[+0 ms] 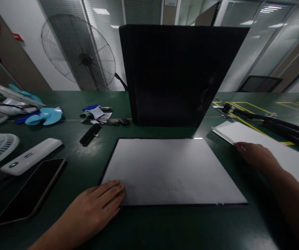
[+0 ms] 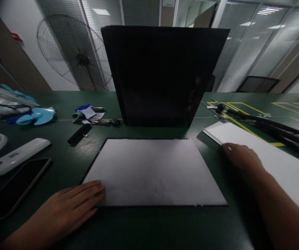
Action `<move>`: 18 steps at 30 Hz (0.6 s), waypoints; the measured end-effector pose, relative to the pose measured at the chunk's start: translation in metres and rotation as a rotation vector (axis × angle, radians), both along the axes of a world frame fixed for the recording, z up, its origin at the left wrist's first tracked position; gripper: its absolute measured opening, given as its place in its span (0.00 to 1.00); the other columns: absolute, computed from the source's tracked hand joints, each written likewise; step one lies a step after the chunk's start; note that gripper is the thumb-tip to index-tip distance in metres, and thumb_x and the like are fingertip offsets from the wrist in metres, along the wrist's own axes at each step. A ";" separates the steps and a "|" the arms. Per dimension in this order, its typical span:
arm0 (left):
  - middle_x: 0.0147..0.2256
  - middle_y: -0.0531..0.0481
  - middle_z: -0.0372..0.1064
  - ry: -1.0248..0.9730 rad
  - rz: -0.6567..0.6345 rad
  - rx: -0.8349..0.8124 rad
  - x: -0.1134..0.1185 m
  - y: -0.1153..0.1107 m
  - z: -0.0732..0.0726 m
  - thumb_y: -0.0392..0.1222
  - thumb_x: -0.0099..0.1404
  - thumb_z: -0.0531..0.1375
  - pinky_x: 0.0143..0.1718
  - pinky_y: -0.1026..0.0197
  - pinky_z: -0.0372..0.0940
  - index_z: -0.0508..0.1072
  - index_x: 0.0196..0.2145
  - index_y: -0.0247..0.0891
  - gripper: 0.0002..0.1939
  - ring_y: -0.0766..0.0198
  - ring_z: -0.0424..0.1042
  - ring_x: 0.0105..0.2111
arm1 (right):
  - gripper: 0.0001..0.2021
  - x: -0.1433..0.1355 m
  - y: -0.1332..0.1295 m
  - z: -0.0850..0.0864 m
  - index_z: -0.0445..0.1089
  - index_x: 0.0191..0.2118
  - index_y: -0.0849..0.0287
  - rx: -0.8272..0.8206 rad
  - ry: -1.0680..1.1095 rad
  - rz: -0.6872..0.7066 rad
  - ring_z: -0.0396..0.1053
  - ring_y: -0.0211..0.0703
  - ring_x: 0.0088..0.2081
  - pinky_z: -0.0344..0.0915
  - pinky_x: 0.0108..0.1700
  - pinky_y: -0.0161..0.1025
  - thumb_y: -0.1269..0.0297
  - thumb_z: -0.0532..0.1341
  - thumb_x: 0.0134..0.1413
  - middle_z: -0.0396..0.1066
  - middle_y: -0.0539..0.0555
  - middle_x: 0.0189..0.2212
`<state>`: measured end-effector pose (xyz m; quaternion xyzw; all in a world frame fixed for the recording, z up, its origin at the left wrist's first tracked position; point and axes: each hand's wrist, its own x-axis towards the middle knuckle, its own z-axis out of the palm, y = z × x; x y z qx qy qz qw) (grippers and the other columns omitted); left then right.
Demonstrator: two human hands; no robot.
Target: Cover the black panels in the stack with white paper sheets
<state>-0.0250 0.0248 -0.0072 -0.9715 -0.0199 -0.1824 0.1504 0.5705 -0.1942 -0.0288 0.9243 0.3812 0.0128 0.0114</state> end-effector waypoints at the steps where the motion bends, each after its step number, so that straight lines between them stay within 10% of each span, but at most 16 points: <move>1: 0.48 0.49 0.80 0.000 0.003 -0.003 0.000 0.000 0.000 0.37 0.77 0.49 0.45 0.58 0.74 0.79 0.49 0.40 0.17 0.59 0.78 0.48 | 0.34 -0.007 0.002 0.007 0.73 0.57 0.61 -0.027 -0.039 -0.002 0.72 0.68 0.41 0.64 0.40 0.54 0.45 0.39 0.68 0.74 0.71 0.44; 9: 0.48 0.48 0.79 -0.023 0.034 -0.061 -0.001 -0.003 -0.003 0.36 0.74 0.54 0.42 0.59 0.75 0.78 0.48 0.39 0.13 0.57 0.78 0.48 | 0.27 -0.120 0.014 0.059 0.77 0.52 0.48 -0.047 -0.195 0.163 0.76 0.62 0.36 0.68 0.36 0.56 0.45 0.45 0.69 0.78 0.62 0.42; 15: 0.49 0.48 0.79 0.005 0.071 -0.073 -0.001 -0.005 -0.002 0.37 0.74 0.56 0.45 0.58 0.75 0.78 0.47 0.39 0.11 0.57 0.78 0.49 | 0.20 -0.260 0.033 0.021 0.73 0.56 0.51 0.146 -0.166 0.911 0.78 0.50 0.42 0.77 0.38 0.45 0.68 0.52 0.63 0.77 0.55 0.50; 18: 0.48 0.49 0.80 0.004 0.072 -0.074 0.000 -0.005 -0.002 0.38 0.74 0.56 0.46 0.57 0.75 0.78 0.46 0.39 0.10 0.56 0.79 0.48 | 0.22 -0.297 0.041 0.004 0.72 0.57 0.57 0.219 -0.190 1.066 0.75 0.53 0.51 0.78 0.44 0.49 0.74 0.53 0.60 0.75 0.57 0.54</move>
